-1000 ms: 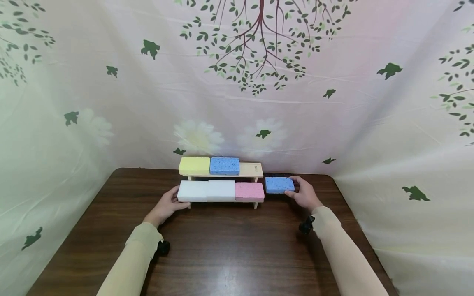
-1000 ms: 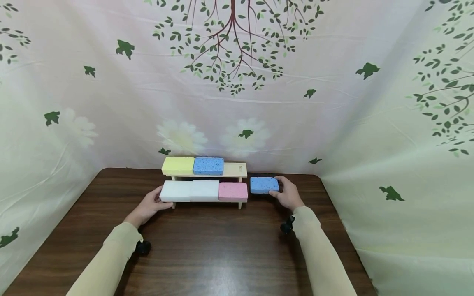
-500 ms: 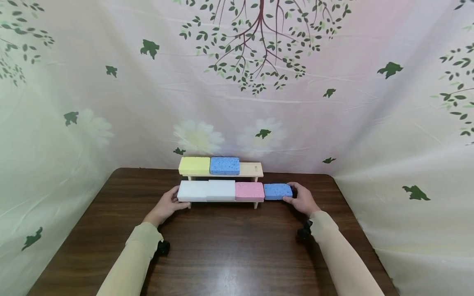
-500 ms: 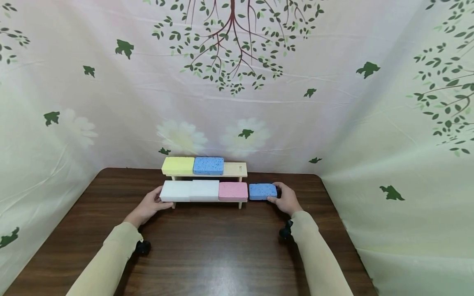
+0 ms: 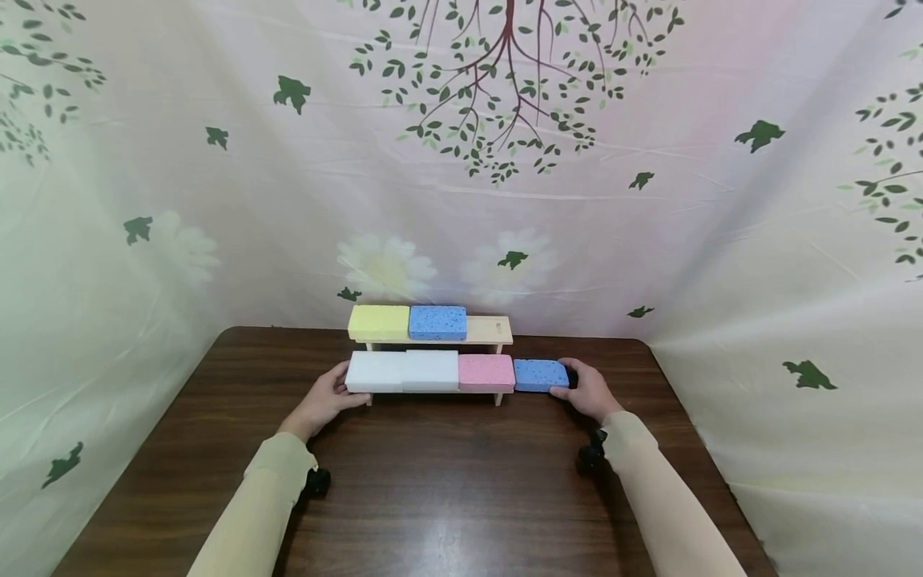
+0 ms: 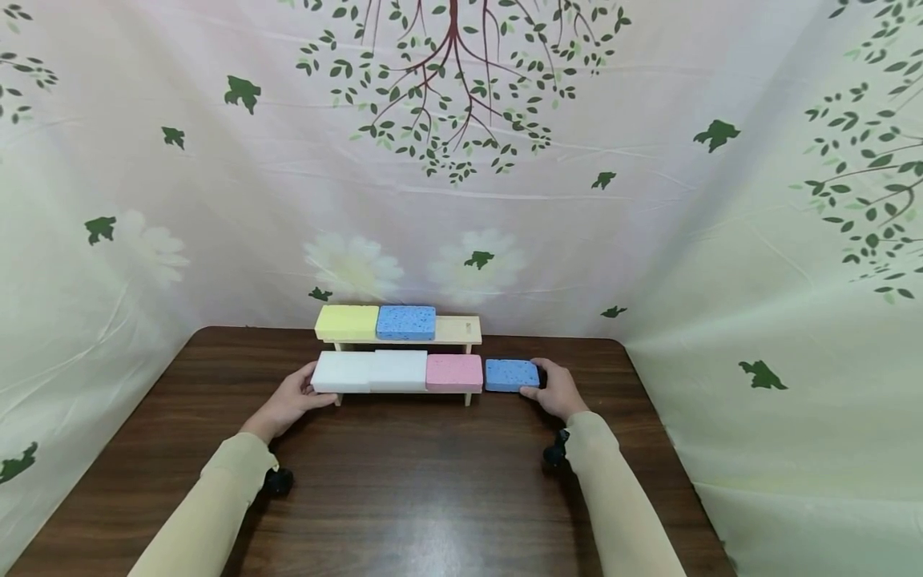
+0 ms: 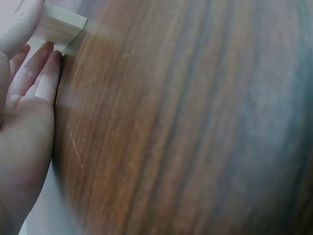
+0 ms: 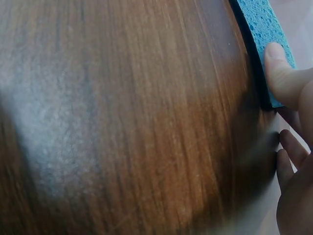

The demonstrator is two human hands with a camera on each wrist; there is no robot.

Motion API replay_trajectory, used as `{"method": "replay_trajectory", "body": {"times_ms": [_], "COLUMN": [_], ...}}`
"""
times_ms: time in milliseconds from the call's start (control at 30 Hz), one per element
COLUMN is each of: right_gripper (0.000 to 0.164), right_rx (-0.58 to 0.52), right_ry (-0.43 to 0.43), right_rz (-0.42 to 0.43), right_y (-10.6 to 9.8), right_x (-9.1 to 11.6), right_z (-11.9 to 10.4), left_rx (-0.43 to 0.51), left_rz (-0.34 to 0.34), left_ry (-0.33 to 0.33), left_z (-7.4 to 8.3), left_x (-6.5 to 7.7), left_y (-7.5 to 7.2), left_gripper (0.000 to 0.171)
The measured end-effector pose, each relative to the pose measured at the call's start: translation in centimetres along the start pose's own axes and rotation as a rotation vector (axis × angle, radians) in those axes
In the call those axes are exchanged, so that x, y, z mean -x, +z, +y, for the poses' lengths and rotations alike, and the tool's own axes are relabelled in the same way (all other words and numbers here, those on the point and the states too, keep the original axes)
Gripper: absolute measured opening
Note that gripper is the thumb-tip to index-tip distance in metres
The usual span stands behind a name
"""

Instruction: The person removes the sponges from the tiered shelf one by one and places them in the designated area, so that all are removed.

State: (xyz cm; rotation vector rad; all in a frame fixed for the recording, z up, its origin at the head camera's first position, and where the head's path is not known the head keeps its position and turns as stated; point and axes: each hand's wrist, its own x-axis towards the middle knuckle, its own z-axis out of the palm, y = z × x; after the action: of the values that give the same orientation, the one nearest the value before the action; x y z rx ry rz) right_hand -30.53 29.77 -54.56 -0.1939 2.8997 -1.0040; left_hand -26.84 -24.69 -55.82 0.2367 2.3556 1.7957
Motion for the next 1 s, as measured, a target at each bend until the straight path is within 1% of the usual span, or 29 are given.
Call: {"method": "replay_trajectory", "body": {"times_ms": [333,600,867,1000], "right_gripper": [0.075,0.077,0.079,0.081], "right_rx": [0.018,0.011,-0.008,-0.008], "right_ry": [-0.027,-0.004,-0.014,-0.002], "right_rz": [-0.017,-0.036,-0.038,-0.046], "right_y": [-0.03,-0.23,-0.52,-0.51], "right_x": [0.03,-0.12,-0.12,-0.27], "right_z": [0.13,-0.07,-0.1,-0.11], "left_rx": [0.02,0.024,0.035,0.039], "left_rz": [-0.003,-0.004,-0.008,-0.009], "left_ry": [0.001,-0.007,0.001,-0.003], "left_z": [-0.04,-0.06,-0.18,-0.26], "left_x": [0.01,-0.06,-0.17,-0.2], "left_y": [0.13,0.1,0.07,0.03], "left_gripper": [0.088,0.089,0.09,0.09]}}
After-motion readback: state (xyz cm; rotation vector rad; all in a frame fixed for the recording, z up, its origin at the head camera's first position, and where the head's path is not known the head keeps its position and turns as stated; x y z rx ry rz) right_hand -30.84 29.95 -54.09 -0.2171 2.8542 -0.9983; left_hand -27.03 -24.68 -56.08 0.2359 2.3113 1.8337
